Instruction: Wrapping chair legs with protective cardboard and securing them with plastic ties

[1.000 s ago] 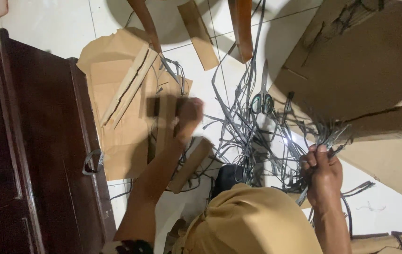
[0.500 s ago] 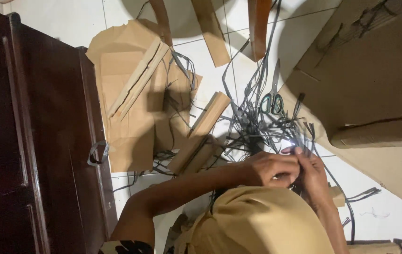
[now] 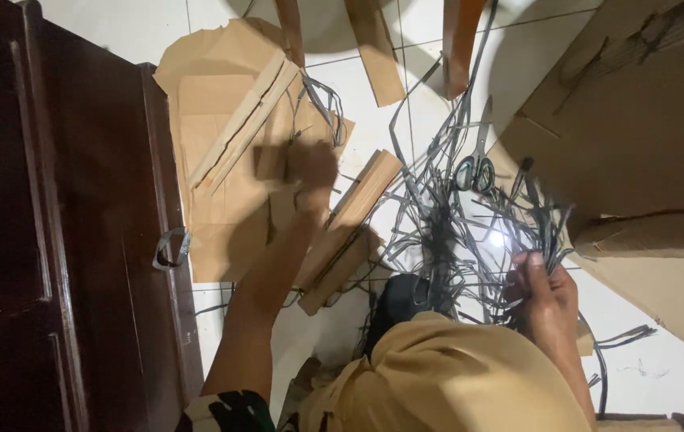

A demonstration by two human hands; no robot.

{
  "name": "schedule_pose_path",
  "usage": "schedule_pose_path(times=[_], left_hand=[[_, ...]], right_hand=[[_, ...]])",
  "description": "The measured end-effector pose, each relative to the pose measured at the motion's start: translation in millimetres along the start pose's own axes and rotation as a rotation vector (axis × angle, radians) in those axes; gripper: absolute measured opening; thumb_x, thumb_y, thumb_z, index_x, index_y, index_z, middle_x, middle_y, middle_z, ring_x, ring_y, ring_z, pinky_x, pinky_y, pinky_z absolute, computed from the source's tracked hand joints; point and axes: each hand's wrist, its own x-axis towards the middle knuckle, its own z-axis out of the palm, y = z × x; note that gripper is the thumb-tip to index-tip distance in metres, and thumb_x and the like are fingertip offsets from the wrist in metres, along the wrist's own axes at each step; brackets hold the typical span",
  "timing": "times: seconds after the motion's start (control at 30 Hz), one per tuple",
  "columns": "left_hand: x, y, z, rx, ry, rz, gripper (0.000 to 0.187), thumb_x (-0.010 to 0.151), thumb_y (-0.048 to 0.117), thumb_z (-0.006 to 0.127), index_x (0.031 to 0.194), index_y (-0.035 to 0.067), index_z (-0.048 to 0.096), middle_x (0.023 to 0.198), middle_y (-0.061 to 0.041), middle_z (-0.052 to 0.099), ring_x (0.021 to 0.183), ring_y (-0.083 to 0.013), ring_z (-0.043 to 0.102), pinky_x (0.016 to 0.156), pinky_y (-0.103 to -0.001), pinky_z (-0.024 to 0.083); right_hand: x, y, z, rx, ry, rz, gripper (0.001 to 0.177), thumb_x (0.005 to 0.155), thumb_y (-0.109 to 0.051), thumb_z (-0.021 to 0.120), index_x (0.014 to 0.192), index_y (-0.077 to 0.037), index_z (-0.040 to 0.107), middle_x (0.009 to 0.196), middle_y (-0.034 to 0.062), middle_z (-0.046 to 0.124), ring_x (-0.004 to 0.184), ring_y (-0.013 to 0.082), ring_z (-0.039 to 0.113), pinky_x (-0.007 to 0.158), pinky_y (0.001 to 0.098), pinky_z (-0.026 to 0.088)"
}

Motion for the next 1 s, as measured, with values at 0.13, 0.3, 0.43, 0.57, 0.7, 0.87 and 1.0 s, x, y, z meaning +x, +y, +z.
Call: schedule_pose_path(times=[0.13, 0.3, 0.43, 0.57, 0.7, 0.87, 1.0], left_hand=[[10, -36, -2, 0.267, 0.106, 0.239, 0.095, 0.079, 0.042, 0.062, 0.149, -0.011, 0.027, 0.145, -0.033, 0.039, 0.134, -0.0491, 0.044, 0.116, -0.055, 0.036], [39, -56, -2, 0.228, 0.075, 0.131, 0.091, 0.083, 0.037, 0.065, 0.153, -0.008, 0.027, 0.141, -0.032, 0.048, 0.13, -0.0493, 0.052, 0.112, -0.059, 0.043], [44, -39, -23, -0.1, 0.064, 0.248, 0.035, 0.094, 0.007, 0.055, 0.128, 0.001, 0.056, 0.107, -0.016, 0.066, 0.092, -0.0279, 0.067, 0.083, -0.037, 0.055], [48, -37, -35, -0.205, -0.075, 0.032, 0.018, 0.096, 0.007, 0.063, 0.112, 0.004, 0.07, 0.104, -0.01, 0.075, 0.095, -0.0237, 0.071, 0.09, -0.036, 0.056], [52, -46, -28, -0.234, -0.195, -0.105, 0.017, 0.097, 0.002, 0.061, 0.111, 0.009, 0.067, 0.113, -0.01, 0.07, 0.102, -0.0238, 0.069, 0.095, -0.037, 0.059], [42, -39, -42, 0.134, 0.007, 0.39, 0.04, 0.088, 0.01, 0.067, 0.125, 0.004, 0.053, 0.126, -0.027, 0.052, 0.108, -0.0522, 0.063, 0.09, -0.061, 0.055], [33, -26, -55, 0.242, -0.06, 0.415, 0.025, 0.093, 0.013, 0.065, 0.114, 0.002, 0.055, 0.109, -0.022, 0.06, 0.101, -0.0468, 0.067, 0.086, -0.056, 0.056]], right_hand=[[-1, -3, 5, 0.004, 0.006, 0.006, 0.028, 0.114, -0.023, 0.049, 0.103, 0.0, 0.06, 0.065, -0.0024, 0.031, 0.053, 0.008, 0.034, 0.047, 0.0212, 0.032], [3, -1, 6, -0.034, 0.003, -0.005, 0.029, 0.113, -0.024, 0.05, 0.103, 0.0, 0.061, 0.064, -0.0033, 0.032, 0.053, 0.0077, 0.034, 0.048, 0.0204, 0.034], [7, 0, -1, -0.12, -0.047, 0.093, 0.027, 0.111, -0.029, 0.053, 0.102, -0.006, 0.064, 0.071, 0.0011, 0.051, 0.059, 0.0118, 0.046, 0.055, 0.0258, 0.037], [6, 0, 1, -0.048, -0.036, 0.134, 0.025, 0.112, -0.027, 0.053, 0.105, -0.005, 0.063, 0.071, 0.0007, 0.048, 0.061, 0.012, 0.044, 0.056, 0.0255, 0.037], [2, -1, 7, -0.052, -0.074, 0.099, 0.027, 0.111, -0.027, 0.053, 0.105, -0.004, 0.064, 0.068, 0.0009, 0.047, 0.062, 0.0124, 0.043, 0.059, 0.0266, 0.037], [-8, -9, 21, -0.067, -0.032, -0.039, 0.028, 0.112, -0.019, 0.048, 0.101, 0.003, 0.062, 0.065, -0.0013, 0.03, 0.054, 0.0093, 0.034, 0.046, 0.0226, 0.029], [-7, -8, 22, -0.059, -0.018, -0.041, 0.028, 0.112, -0.019, 0.048, 0.102, 0.003, 0.062, 0.066, 0.0001, 0.033, 0.056, 0.0095, 0.035, 0.048, 0.0226, 0.031]])
